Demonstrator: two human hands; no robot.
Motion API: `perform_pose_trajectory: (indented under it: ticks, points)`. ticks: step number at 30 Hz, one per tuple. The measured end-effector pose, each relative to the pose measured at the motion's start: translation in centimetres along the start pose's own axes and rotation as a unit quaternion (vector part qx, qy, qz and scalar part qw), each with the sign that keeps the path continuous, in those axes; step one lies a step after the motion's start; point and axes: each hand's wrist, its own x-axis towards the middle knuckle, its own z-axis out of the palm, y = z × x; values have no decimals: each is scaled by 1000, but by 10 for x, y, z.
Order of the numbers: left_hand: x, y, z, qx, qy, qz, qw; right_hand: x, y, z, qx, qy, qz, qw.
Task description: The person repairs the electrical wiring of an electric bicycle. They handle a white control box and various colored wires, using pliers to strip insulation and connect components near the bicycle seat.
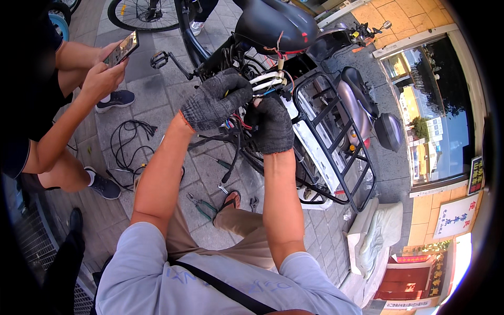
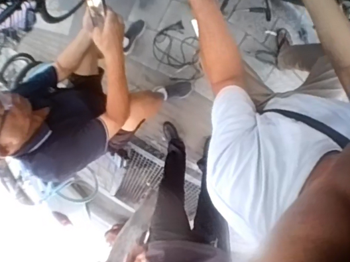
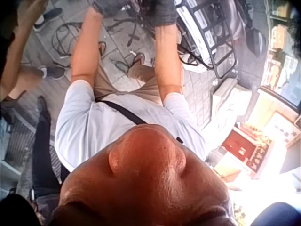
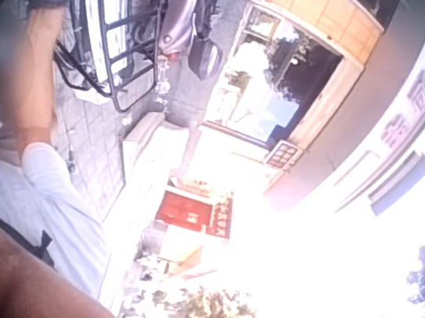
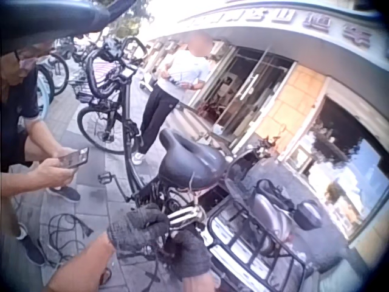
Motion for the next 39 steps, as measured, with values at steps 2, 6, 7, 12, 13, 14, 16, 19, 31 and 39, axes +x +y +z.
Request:
perform_pose_trajectory:
  ticks: [2, 6, 7, 12, 13, 14, 16, 19, 31, 39]
  points:
    - [1, 3, 1, -28, -27, -63, 997, 0, -2, -1, 8, 0, -26, 1000]
    - [2, 2, -1, -1, -48, -60, 997, -2, 5, 3, -198, 50, -193, 960]
    - [2, 4, -1, -31, -56, -78, 995, -3, 8, 5, -283, 72, -250, 923]
    - [1, 13, -1, -113, -59, -149, 981, -18, 5, 17, -421, 132, -324, 837]
    - [-1, 9, -1, -110, -58, -136, 983, -25, 2, 22, -385, 134, -286, 867]
    - [-3, 4, -2, -107, -57, -123, 985, -33, 2, 24, -388, 136, -275, 869]
    - [0, 1, -1, -105, -60, -110, 987, -44, -4, 24, -397, 147, -263, 867]
    - [-1, -1, -1, -107, -61, -131, 984, -43, -4, 16, -332, 123, -234, 906]
    - [0, -6, -2, -56, -63, -96, 992, -27, -7, 9, -95, 64, -46, 992]
    - [0, 4, 0, 10, -29, -40, 999, -11, -7, 4, -111, 22, -54, 992]
